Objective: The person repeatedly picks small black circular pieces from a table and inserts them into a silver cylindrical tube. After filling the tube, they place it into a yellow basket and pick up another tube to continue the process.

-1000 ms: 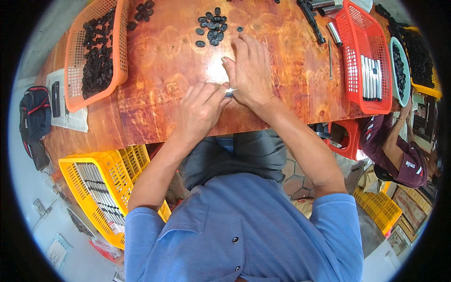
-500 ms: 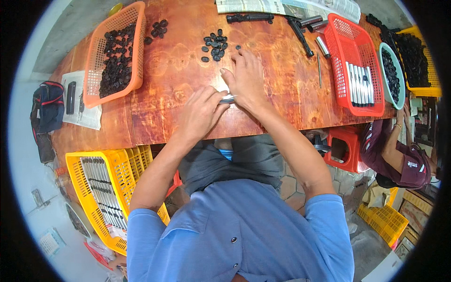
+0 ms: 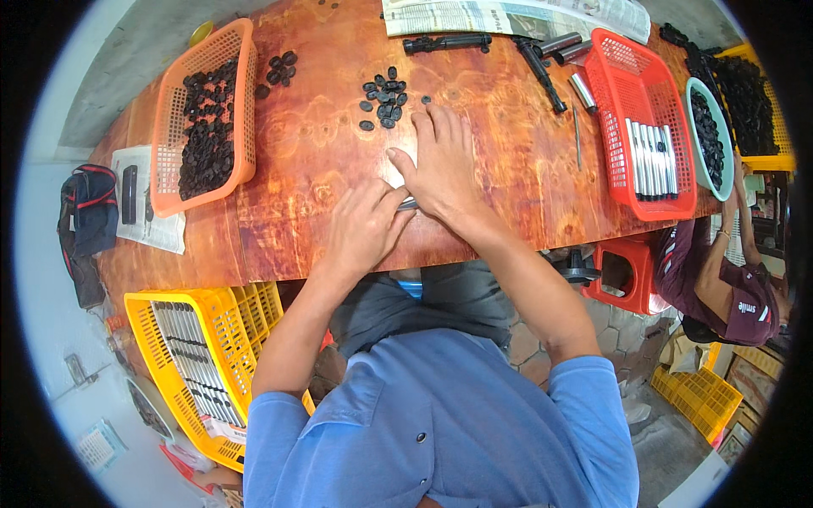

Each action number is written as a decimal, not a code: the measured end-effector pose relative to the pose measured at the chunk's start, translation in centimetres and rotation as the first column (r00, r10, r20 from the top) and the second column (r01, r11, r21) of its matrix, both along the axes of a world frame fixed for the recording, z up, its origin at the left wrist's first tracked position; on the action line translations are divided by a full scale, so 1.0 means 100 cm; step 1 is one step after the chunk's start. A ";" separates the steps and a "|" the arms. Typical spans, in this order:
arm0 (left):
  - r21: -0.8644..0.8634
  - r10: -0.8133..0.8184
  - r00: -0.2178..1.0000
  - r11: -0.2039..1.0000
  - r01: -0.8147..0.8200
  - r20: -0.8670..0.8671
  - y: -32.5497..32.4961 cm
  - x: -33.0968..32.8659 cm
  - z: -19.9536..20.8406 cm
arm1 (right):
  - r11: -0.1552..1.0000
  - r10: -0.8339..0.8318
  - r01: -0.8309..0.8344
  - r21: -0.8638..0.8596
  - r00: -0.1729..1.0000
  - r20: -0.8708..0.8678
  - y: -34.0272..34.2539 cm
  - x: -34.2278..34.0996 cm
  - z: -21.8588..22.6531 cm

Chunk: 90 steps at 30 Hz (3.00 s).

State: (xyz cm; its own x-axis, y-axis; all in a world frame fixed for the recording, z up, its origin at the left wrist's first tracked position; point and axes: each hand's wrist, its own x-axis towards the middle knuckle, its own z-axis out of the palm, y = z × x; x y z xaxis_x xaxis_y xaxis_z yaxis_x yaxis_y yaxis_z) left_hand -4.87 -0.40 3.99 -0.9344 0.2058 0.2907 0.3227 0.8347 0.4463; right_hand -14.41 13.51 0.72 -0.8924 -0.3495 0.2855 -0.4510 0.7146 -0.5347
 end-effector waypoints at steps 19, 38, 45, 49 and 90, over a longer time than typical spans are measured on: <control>-0.044 -0.025 0.994 0.999 0.020 -0.103 -0.002 -0.007 -0.014 | 0.998 -0.026 0.033 0.062 0.993 -0.119 -0.007 -0.004 -0.005; 0.749 -0.254 0.827 -0.351 -0.562 0.501 0.001 0.027 -0.011 | 0.849 -0.117 0.142 -0.509 0.990 0.081 0.006 -0.006 -0.011; 0.775 -0.161 0.784 -0.129 -0.619 0.600 0.010 0.035 0.001 | 0.812 -0.111 0.136 -0.567 0.991 0.079 0.008 -0.007 -0.012; 0.778 -0.143 0.783 -0.102 -0.620 0.605 0.013 0.028 0.008 | 0.745 -0.094 0.154 -0.650 0.988 0.125 0.006 -0.002 -0.005; 0.897 -0.176 0.935 -0.273 -0.347 0.308 0.000 0.159 0.007 | 0.824 -0.171 0.182 -0.537 0.983 0.070 0.006 -0.008 -0.014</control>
